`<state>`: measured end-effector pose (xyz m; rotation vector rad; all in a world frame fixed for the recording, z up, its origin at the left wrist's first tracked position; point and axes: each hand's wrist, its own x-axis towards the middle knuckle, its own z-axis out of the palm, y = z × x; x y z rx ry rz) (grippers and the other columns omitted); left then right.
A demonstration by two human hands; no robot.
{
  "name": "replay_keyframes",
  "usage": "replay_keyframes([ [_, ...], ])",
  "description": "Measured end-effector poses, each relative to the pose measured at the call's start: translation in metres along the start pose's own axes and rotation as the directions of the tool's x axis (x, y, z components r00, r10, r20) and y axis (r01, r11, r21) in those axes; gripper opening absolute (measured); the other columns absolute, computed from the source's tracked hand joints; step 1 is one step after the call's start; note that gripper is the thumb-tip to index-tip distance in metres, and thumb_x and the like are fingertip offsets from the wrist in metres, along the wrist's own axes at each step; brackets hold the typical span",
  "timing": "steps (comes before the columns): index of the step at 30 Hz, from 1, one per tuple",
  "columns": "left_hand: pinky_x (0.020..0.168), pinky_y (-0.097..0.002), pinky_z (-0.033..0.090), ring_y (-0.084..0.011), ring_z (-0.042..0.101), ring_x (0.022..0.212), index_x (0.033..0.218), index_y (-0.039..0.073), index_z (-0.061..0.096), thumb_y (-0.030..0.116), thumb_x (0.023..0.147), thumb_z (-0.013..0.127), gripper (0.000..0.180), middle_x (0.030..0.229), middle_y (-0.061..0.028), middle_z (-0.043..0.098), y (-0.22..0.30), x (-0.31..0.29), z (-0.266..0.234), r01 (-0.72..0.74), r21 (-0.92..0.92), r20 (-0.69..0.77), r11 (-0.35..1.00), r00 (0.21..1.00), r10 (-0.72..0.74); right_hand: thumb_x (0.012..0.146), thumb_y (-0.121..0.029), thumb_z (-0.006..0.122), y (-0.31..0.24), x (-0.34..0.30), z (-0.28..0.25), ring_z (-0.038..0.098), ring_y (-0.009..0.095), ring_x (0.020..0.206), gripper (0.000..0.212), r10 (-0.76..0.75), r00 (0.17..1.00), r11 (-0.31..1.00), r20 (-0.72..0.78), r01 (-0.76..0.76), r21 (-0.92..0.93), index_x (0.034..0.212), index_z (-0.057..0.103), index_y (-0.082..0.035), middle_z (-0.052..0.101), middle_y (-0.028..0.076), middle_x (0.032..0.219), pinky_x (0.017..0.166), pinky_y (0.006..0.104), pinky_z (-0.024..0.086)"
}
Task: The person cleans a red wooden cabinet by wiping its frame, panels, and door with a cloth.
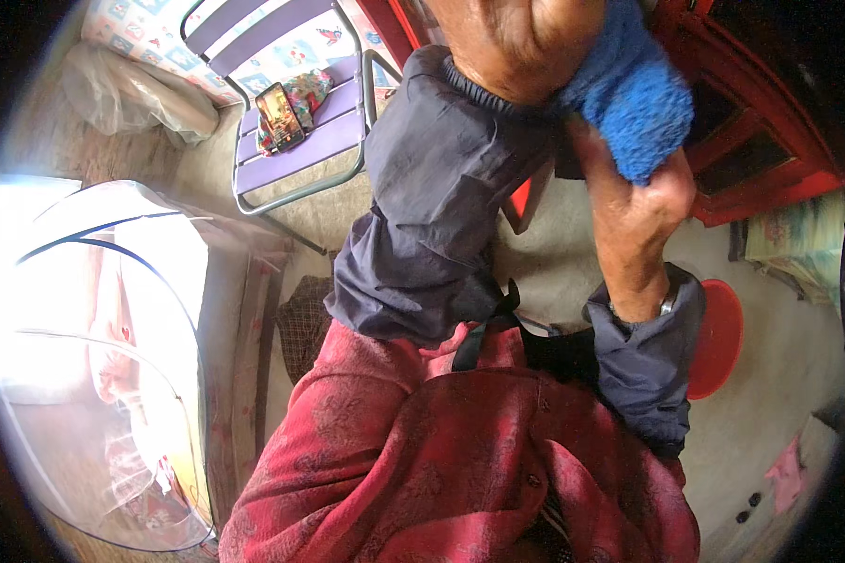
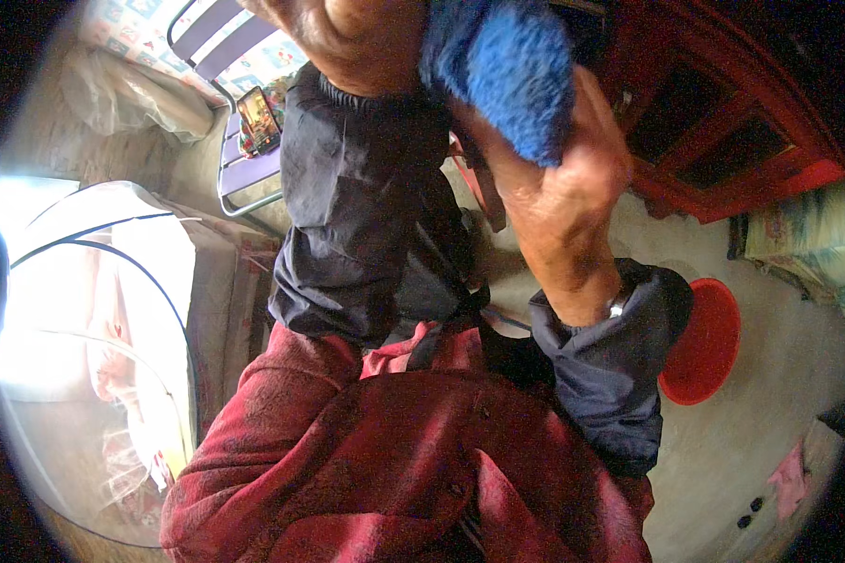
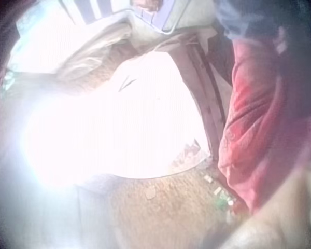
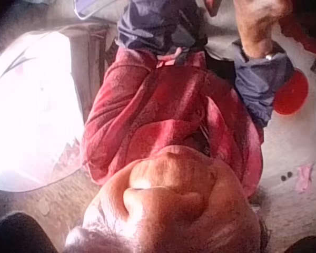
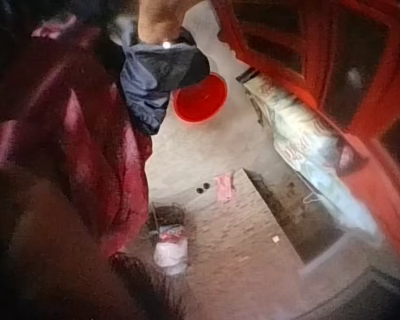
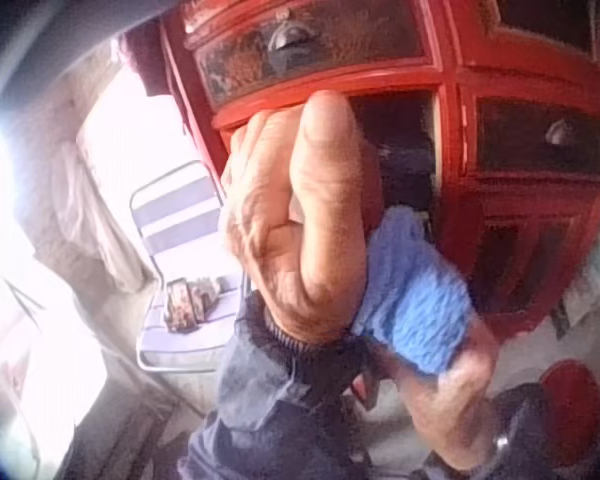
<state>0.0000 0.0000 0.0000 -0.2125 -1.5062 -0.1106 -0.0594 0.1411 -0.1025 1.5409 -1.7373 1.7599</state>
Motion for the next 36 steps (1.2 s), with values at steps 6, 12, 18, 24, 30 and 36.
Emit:
replay_keyframes([
  [6, 0.071, -0.0374, 0.041, -0.0253, 0.052, 0.07, 0.086, -0.001, 0.066, 0.026, 0.103, 0.052, 0.035, 0.075, -0.0112, 0.058, -0.021, -0.006, 0.012, -0.082, -0.024, -0.097, 0.996, 0.992, 0.08, 0.078, -0.015, 0.087, 0.032, -0.062, 0.021, 0.07, 0.031, 0.087, 0.038, 0.154, 0.988, 0.988, -0.022, -0.155, -0.012, 0.109, 0.068, -0.003, 0.07, 0.014, 0.1, 0.077, 0.0381, 0.056],
  [12, 0.073, -0.0383, 0.042, -0.0271, 0.054, 0.075, 0.085, -0.001, 0.066, 0.029, 0.103, 0.05, 0.038, 0.078, -0.0132, 0.059, -0.022, 0.0, 0.001, 0.005, 0.004, -0.045, 1.0, 0.999, -0.004, 0.083, -0.025, 0.084, 0.085, -0.152, 0.045, 0.067, 0.027, 0.072, 0.033, 0.382, 0.922, 0.917, 0.064, -0.369, -0.152, 0.1, 0.069, -0.002, 0.07, 0.016, 0.085, 0.069, 0.0371, 0.053],
  [18, 0.07, -0.0391, 0.041, -0.0276, 0.052, 0.071, 0.082, -0.001, 0.064, 0.028, 0.104, 0.049, 0.039, 0.074, -0.0125, 0.057, -0.017, 0.0, 0.004, 0.031, -0.066, -0.044, 0.997, 0.998, -0.034, 0.086, -0.035, 0.079, 0.151, -0.245, 0.041, 0.058, 0.013, 0.066, 0.032, 0.871, 0.436, 0.445, 0.225, -0.896, 0.014, 0.084, 0.074, -0.003, 0.067, 0.001, 0.074, 0.063, 0.0335, 0.049],
  [24, 0.067, -0.0405, 0.04, -0.0293, 0.051, 0.067, 0.077, -0.001, 0.062, 0.027, 0.104, 0.05, 0.04, 0.07, -0.0129, 0.056, 0.005, 0.003, -0.008, -0.014, -0.046, -0.083, 0.999, 0.996, 0.01, 0.088, -0.035, 0.078, 0.078, -0.154, 0.002, 0.058, 0.008, 0.062, 0.034, 0.874, 0.452, 0.429, 0.177, -0.89, 0.156, 0.09, 0.074, -0.001, 0.066, 0.0, 0.076, 0.057, 0.0265, 0.048],
  [30, 0.065, -0.0406, 0.037, -0.0286, 0.049, 0.066, 0.075, -0.001, 0.059, 0.028, 0.104, 0.051, 0.042, 0.069, -0.0125, 0.054, 0.002, 0.001, -0.006, 0.002, -0.008, -0.056, 1.0, 0.998, -0.002, 0.091, -0.032, 0.075, 0.006, -0.066, -0.025, 0.063, 0.01, 0.072, 0.036, 0.762, 0.643, 0.605, 0.079, -0.749, 0.269, 0.102, 0.074, 0.002, 0.072, 0.004, 0.087, 0.065, 0.0269, 0.051],
  [36, 0.07, -0.0389, 0.042, -0.0275, 0.055, 0.073, 0.084, -0.005, 0.063, 0.03, 0.103, 0.052, 0.04, 0.075, -0.0155, 0.059, 0.001, 0.007, -0.019, 0.064, 0.009, -0.045, 0.998, 0.997, -0.064, 0.089, -0.03, 0.078, -0.02, -0.039, -0.032, 0.066, 0.011, 0.077, 0.033, 0.497, 0.868, 0.855, -0.004, -0.489, 0.173, 0.104, 0.075, -0.001, 0.074, 0.003, 0.091, 0.07, 0.0292, 0.054],
])
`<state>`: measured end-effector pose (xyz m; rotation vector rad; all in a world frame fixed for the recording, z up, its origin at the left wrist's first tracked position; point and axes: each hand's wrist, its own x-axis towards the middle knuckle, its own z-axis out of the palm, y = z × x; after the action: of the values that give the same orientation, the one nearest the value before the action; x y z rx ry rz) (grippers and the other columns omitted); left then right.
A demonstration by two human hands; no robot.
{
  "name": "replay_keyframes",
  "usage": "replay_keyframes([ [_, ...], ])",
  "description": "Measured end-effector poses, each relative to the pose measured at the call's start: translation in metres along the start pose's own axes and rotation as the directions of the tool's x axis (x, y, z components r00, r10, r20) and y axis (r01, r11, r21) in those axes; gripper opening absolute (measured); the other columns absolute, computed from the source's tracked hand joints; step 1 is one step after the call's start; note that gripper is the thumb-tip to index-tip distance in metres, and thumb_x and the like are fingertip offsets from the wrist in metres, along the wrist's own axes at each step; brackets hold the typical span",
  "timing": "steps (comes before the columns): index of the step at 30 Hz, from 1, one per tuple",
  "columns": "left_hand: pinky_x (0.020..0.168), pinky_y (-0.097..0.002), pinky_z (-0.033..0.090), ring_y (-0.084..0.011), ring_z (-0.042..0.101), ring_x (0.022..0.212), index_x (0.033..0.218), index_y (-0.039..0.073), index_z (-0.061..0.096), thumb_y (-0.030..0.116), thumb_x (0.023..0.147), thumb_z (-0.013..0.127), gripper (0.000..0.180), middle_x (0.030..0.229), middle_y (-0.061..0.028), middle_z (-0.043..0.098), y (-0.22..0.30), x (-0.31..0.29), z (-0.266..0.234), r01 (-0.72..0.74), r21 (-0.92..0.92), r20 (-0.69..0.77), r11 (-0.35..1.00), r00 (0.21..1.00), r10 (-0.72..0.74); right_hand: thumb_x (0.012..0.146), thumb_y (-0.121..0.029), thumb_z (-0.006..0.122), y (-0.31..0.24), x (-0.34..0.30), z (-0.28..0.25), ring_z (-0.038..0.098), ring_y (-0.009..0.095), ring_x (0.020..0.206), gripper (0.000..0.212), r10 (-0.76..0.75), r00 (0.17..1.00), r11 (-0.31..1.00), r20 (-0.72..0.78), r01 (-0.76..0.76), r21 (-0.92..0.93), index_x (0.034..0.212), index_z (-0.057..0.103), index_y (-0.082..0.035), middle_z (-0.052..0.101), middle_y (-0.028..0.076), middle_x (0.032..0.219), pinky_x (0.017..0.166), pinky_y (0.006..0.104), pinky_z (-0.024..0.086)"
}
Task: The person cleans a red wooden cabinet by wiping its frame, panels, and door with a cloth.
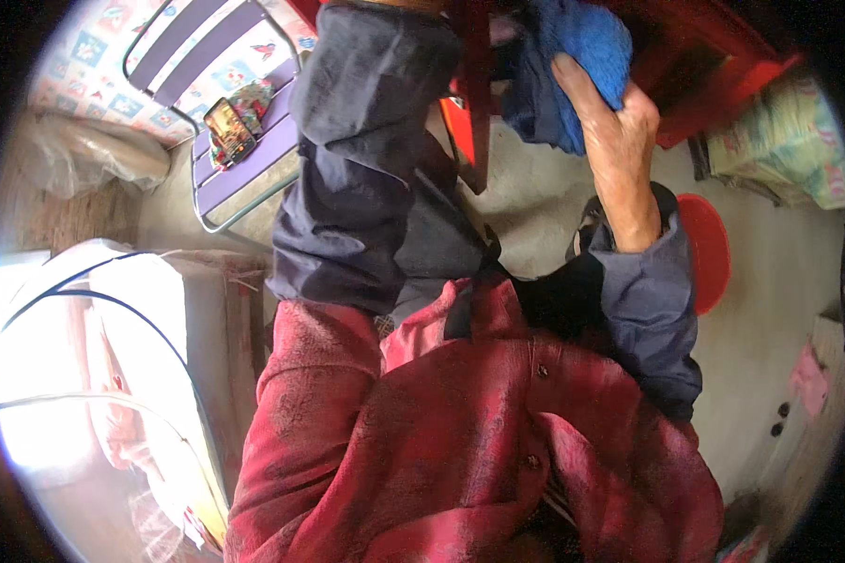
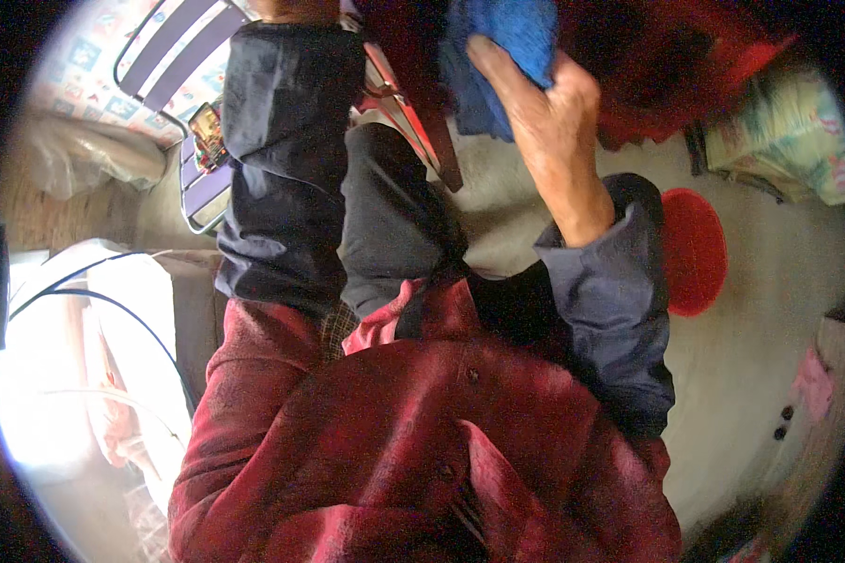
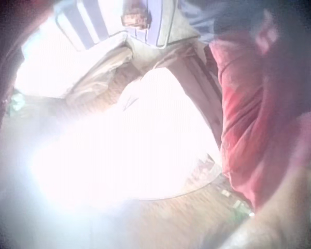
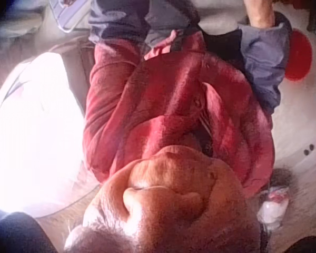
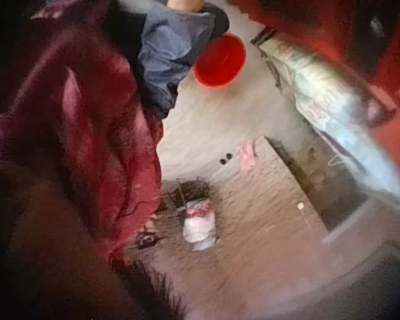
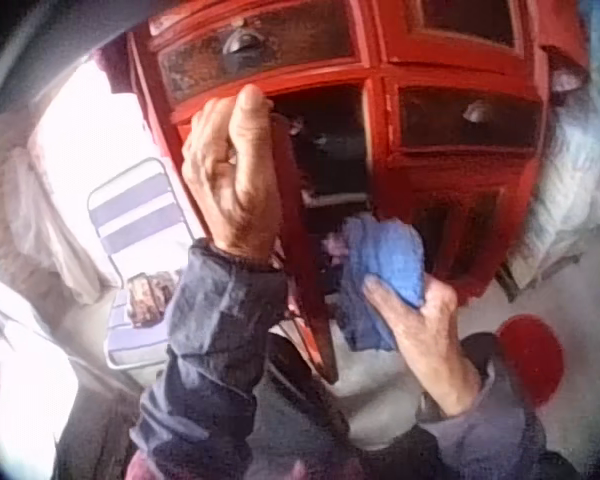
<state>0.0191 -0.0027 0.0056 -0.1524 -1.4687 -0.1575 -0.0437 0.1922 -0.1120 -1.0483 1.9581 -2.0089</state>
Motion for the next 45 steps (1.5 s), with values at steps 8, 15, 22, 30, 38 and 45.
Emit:
replay_keyframes([
  [8, 0.075, -0.0345, 0.046, -0.0207, 0.058, 0.079, 0.091, -0.004, 0.067, 0.031, 0.105, 0.051, 0.04, 0.084, -0.011, 0.063, -0.002, -0.004, 0.002, 0.06, -0.008, 0.018, 0.998, 0.998, -0.06, 0.083, -0.026, 0.082, -0.007, -0.001, 0.035, 0.068, 0.023, 0.077, 0.031, -0.361, 0.93, 0.929, 0.064, 0.365, -0.061, 0.102, 0.073, -0.003, 0.071, 0.01, 0.086, 0.071, 0.0336, 0.054],
  [15, 0.057, -0.024, 0.035, -0.0063, 0.046, 0.064, 0.089, 0.007, 0.063, 0.033, 0.107, 0.05, 0.033, 0.073, 0.0038, 0.055, 0.025, -0.019, 0.024, 0.364, -0.595, 0.237, 0.717, 0.931, -0.276, 0.077, -0.025, 0.086, 0.09, -0.03, 0.038, 0.068, 0.035, 0.088, 0.065, -0.461, 0.884, 0.818, 0.075, 0.456, -0.351, 0.132, 0.059, -0.003, 0.065, 0.017, 0.103, 0.075, 0.0405, 0.056],
  [22, 0.058, -0.024, 0.036, -0.0065, 0.047, 0.065, 0.09, 0.007, 0.063, 0.033, 0.107, 0.05, 0.034, 0.074, 0.0035, 0.055, -0.07, -0.047, 0.062, 0.455, -0.599, 0.301, 0.659, 0.89, -0.341, 0.079, -0.032, 0.085, 0.193, -0.071, 0.044, 0.069, 0.039, 0.095, 0.063, -0.066, 0.997, 0.922, 0.034, 0.074, -0.38, 0.129, 0.059, -0.004, 0.067, 0.018, 0.107, 0.08, 0.0428, 0.057],
  [30, 0.059, -0.0241, 0.037, -0.0068, 0.047, 0.066, 0.091, 0.007, 0.064, 0.033, 0.107, 0.05, 0.034, 0.075, 0.0031, 0.056, -0.005, -0.035, 0.062, 0.501, -0.567, 0.319, 0.654, 0.865, -0.386, 0.081, -0.035, 0.083, 0.273, -0.112, 0.073, 0.068, 0.042, 0.09, 0.049, 0.359, 0.927, 0.863, 0.111, -0.284, -0.417, 0.112, 0.066, -0.001, 0.07, 0.022, 0.097, 0.076, 0.0466, 0.055],
  [38, 0.06, -0.0242, 0.037, -0.0071, 0.048, 0.067, 0.092, 0.006, 0.064, 0.034, 0.107, 0.05, 0.034, 0.077, 0.0027, 0.057, 0.038, -0.037, 0.059, 0.536, -0.587, 0.322, 0.607, 0.842, -0.432, 0.082, -0.045, 0.078, 0.343, -0.137, 0.071, 0.068, 0.043, 0.1, 0.056, 0.556, 0.76, 0.798, 0.336, -0.376, -0.47, 0.105, 0.068, 0.005, 0.07, 0.026, 0.105, 0.084, 0.0481, 0.054],
  [45, 0.061, -0.0243, 0.038, -0.0073, 0.048, 0.068, 0.092, 0.006, 0.064, 0.034, 0.107, 0.05, 0.035, 0.078, 0.0024, 0.057, 0.062, -0.027, 0.057, 0.533, -0.617, 0.294, 0.579, 0.838, -0.459, 0.081, -0.051, 0.078, 0.342, -0.116, 0.061, 0.067, 0.044, 0.104, 0.064, 0.726, 0.64, 0.658, 0.253, -0.538, -0.527, 0.105, 0.068, 0.007, 0.069, 0.028, 0.108, 0.087, 0.0479, 0.054],
])
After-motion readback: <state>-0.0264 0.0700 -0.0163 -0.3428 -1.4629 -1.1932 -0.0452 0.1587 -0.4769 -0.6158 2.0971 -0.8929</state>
